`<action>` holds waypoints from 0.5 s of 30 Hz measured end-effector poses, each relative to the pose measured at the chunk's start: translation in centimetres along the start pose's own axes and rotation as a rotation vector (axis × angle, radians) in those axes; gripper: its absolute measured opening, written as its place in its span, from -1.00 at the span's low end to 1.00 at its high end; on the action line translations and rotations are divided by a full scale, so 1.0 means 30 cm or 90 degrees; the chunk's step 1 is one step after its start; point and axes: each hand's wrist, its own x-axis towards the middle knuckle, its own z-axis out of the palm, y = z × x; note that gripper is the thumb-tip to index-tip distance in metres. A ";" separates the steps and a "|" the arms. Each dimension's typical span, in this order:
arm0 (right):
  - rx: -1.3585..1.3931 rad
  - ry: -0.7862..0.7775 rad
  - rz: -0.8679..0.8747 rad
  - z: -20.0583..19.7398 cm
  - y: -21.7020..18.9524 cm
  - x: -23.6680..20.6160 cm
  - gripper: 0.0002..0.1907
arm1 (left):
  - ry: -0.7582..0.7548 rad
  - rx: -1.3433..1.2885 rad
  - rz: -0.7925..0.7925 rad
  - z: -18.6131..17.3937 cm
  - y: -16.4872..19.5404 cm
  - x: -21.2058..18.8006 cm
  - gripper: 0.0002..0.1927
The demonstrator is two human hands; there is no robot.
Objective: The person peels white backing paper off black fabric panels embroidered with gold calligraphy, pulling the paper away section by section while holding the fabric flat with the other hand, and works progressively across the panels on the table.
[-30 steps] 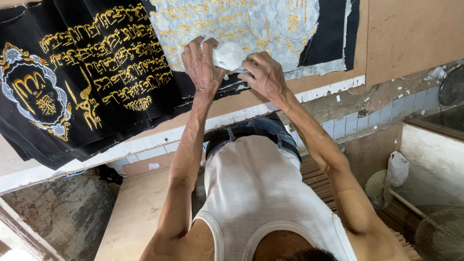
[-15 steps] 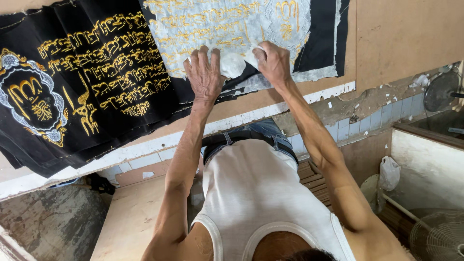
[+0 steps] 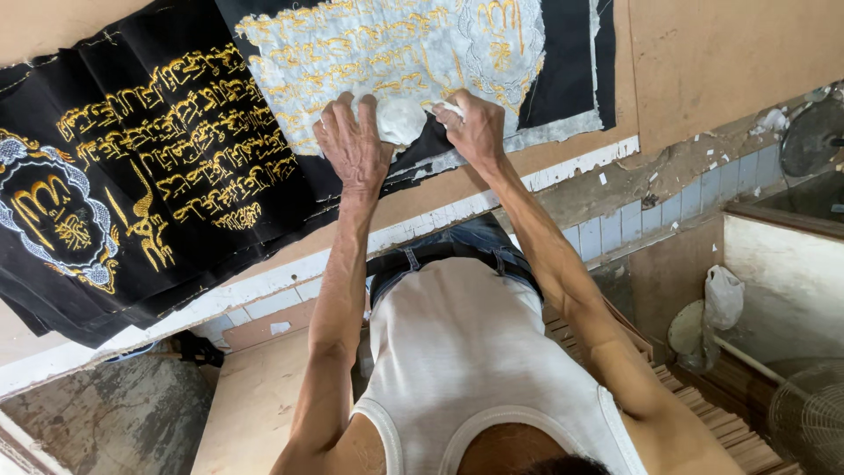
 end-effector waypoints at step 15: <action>-0.026 0.054 0.001 -0.178 0.011 -0.050 -0.61 | -0.026 0.018 -0.038 0.008 0.013 0.011 -0.22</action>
